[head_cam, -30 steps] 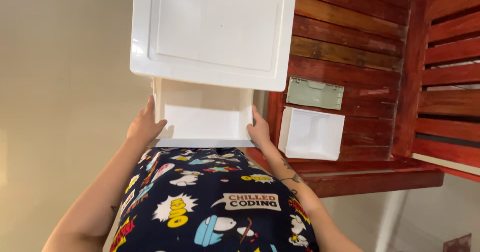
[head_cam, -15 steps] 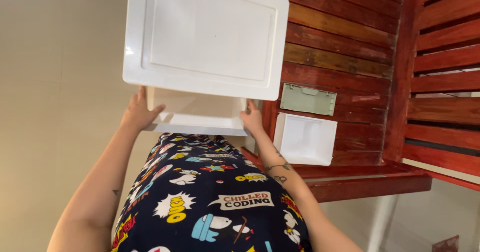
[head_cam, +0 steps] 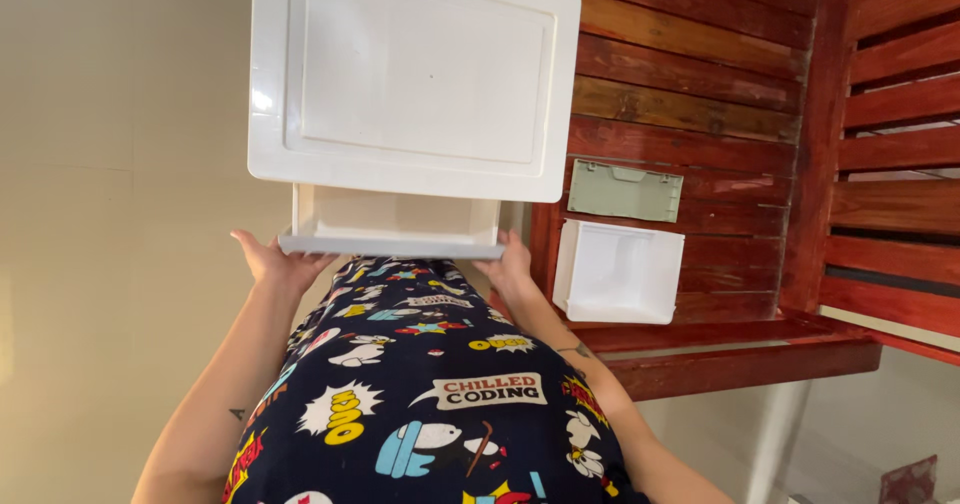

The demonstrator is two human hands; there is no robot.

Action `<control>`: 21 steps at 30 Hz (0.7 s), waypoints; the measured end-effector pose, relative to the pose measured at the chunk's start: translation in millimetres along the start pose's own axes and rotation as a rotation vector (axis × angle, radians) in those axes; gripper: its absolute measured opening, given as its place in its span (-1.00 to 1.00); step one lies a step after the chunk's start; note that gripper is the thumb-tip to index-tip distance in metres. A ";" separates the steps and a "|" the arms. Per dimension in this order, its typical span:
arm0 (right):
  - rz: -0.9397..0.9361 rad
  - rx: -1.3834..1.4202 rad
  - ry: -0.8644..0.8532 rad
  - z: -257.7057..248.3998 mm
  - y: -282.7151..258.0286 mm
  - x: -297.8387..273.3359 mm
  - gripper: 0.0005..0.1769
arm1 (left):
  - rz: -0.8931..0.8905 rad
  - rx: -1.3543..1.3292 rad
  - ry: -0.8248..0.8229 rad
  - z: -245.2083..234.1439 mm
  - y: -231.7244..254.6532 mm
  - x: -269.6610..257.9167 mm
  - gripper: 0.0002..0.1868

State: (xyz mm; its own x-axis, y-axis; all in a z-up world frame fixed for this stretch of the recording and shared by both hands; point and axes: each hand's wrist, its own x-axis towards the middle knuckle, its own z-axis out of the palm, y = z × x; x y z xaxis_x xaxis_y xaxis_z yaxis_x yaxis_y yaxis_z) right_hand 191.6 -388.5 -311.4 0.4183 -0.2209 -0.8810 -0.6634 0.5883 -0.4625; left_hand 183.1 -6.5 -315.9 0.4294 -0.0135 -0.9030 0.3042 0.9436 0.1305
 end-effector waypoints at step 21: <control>-0.177 0.369 -0.042 46.2 -29.7 23.2 -0.37 | 0.001 0.042 -0.174 53.5 -23.8 17.2 0.00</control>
State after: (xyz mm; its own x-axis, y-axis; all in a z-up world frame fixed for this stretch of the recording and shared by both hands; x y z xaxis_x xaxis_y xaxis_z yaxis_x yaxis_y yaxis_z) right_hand 249.7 -375.2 -313.5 0.5358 -0.3163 -0.7829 -0.3152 0.7853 -0.5329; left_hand 228.8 -46.9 -312.7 0.5689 -0.0733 -0.8191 0.3376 0.9290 0.1513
